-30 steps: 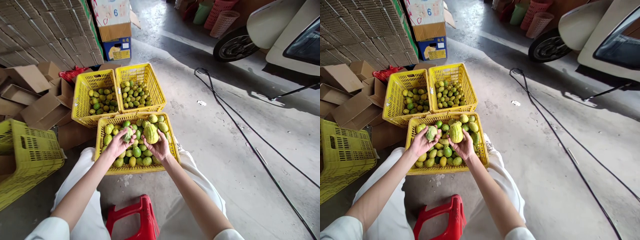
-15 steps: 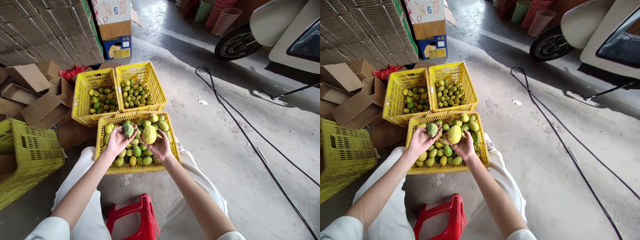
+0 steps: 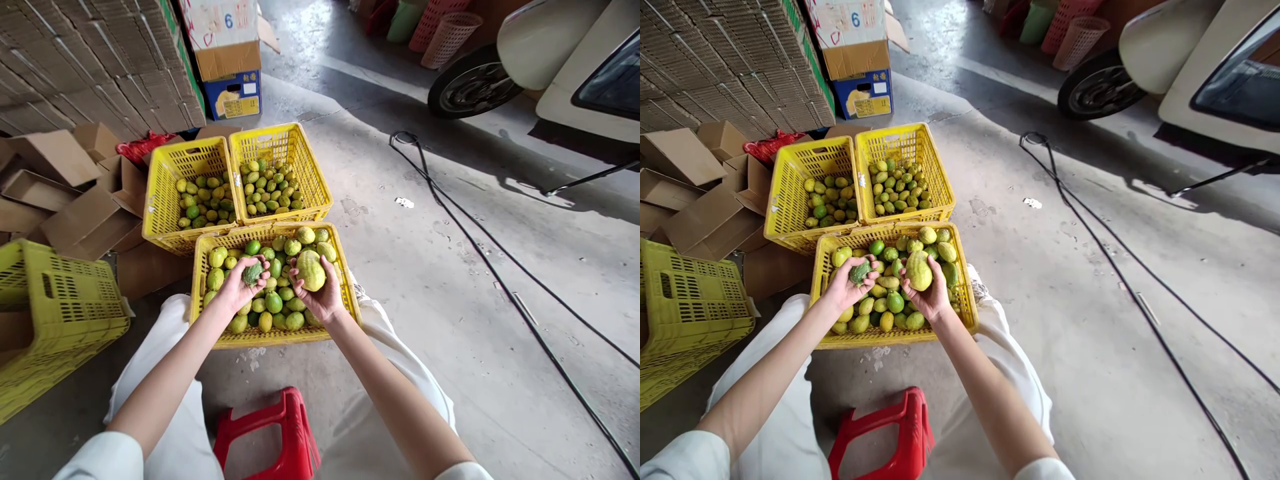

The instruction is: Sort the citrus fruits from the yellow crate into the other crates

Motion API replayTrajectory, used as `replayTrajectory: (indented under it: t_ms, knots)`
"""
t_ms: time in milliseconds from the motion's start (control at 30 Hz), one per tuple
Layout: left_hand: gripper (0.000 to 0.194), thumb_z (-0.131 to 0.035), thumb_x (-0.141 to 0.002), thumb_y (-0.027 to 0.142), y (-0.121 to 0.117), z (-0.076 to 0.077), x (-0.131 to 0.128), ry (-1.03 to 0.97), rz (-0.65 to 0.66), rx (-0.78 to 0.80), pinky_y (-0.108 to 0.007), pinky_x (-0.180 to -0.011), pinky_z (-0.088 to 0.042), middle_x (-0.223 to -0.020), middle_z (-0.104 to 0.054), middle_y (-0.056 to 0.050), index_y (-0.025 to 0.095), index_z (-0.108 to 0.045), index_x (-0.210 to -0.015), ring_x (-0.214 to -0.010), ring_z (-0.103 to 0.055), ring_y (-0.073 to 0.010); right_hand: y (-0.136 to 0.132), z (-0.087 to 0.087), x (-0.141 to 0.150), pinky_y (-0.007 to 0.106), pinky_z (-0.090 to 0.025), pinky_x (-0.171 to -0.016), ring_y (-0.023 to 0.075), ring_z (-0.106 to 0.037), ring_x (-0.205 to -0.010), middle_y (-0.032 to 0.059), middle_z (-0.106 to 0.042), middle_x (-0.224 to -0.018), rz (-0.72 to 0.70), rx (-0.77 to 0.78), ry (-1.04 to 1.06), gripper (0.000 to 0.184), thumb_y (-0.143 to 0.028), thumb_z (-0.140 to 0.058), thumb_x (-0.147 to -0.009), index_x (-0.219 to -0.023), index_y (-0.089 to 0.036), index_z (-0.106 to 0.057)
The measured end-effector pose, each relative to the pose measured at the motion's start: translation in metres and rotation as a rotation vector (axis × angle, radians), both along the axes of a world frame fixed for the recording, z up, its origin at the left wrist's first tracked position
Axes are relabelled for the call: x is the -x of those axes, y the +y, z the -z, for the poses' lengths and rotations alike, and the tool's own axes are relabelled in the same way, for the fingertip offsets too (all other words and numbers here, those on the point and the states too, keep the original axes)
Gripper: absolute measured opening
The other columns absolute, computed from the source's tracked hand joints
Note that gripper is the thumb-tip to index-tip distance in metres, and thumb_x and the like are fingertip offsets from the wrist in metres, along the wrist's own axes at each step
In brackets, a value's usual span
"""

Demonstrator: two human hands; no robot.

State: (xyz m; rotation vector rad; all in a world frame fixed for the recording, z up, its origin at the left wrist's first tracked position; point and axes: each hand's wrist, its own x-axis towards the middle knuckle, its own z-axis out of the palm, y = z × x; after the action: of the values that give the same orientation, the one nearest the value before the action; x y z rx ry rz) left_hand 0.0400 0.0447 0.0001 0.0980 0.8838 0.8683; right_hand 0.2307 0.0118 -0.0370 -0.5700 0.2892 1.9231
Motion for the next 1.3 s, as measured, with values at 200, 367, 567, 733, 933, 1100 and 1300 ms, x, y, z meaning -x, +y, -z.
replayTrajectory:
  t_ms: [200,367,567,733,933,1100,1300]
  knots:
    - [0.022,-0.051,-0.095,0.019,0.001,-0.002,-0.007,0.005,-0.133,0.114,-0.039,-0.077,-0.068,-0.094,-0.074,-0.013,0.014,-0.064,-0.112,-0.087,-0.076,-0.0253,0.003,-0.002,-0.002,0.046,-0.07,-0.08,0.0283,-0.078,-0.098,0.0121,-0.078,-0.108,0.047,-0.004,-0.072,0.048,-0.035,-0.056,-0.096,-0.141,-0.019,-0.053]
    - [0.013,-0.061,-0.093,0.01,-0.002,0.007,-0.008,0.066,-0.067,0.075,-0.034,-0.08,-0.068,-0.091,-0.074,-0.01,0.015,-0.063,-0.104,-0.083,-0.076,-0.0206,0.001,0.002,0.002,0.039,-0.071,-0.079,0.0242,-0.08,-0.091,0.0085,-0.08,-0.104,0.03,-0.023,-0.134,0.043,-0.028,-0.059,-0.096,-0.139,-0.021,-0.054]
    - [0.016,-0.065,-0.083,0.001,-0.006,0.011,-0.01,0.137,0.074,0.046,-0.028,-0.068,-0.065,-0.082,-0.072,-0.005,0.014,-0.064,-0.091,-0.071,-0.071,-0.0152,-0.002,0.009,0.002,0.039,-0.071,-0.081,0.0221,-0.079,-0.085,0.0044,-0.079,-0.097,-0.079,-0.121,-0.197,0.038,-0.021,-0.068,-0.087,-0.125,-0.023,-0.061]
    - [0.011,-0.059,-0.093,0.014,-0.001,0.001,-0.012,0.098,-0.03,0.127,-0.033,-0.07,-0.067,-0.087,-0.073,-0.011,0.012,-0.066,-0.102,-0.075,-0.074,-0.0204,0.0,0.008,0.003,0.047,-0.069,-0.089,0.0289,-0.078,-0.105,0.0096,-0.079,-0.104,-0.022,-0.069,-0.24,0.033,-0.038,-0.063,-0.093,-0.121,-0.02,-0.065]
    - [0.025,-0.046,-0.098,0.013,0.003,-0.001,-0.008,0.05,-0.033,0.112,-0.033,-0.077,-0.067,-0.098,-0.073,-0.013,0.012,-0.062,-0.117,-0.089,-0.076,-0.0223,0.002,0.003,0.0,0.05,-0.07,-0.085,0.0301,-0.079,-0.102,0.0121,-0.08,-0.107,0.016,-0.025,-0.144,0.044,-0.025,-0.052,-0.092,-0.135,-0.017,-0.059]
    - [0.003,-0.064,-0.093,0.011,0.0,0.008,-0.003,0.088,0.083,-0.021,-0.019,-0.052,-0.054,-0.088,-0.07,-0.009,0.014,-0.062,-0.092,-0.068,-0.07,-0.0151,0.0,0.011,-0.001,0.033,-0.071,-0.071,0.0234,-0.08,-0.087,0.0062,-0.08,-0.098,-0.037,-0.034,-0.181,0.037,-0.029,-0.07,-0.089,-0.124,-0.022,-0.061]
    - [0.01,-0.059,-0.097,0.018,0.0,0.005,-0.004,0.069,0.056,0.01,-0.022,-0.052,-0.055,-0.085,-0.07,-0.01,0.011,-0.066,-0.096,-0.068,-0.069,-0.0171,0.0,0.011,-0.001,0.029,-0.069,-0.066,0.0212,-0.08,-0.084,0.0045,-0.08,-0.096,-0.073,-0.083,-0.211,0.028,-0.032,-0.065,-0.093,-0.12,-0.023,-0.063]
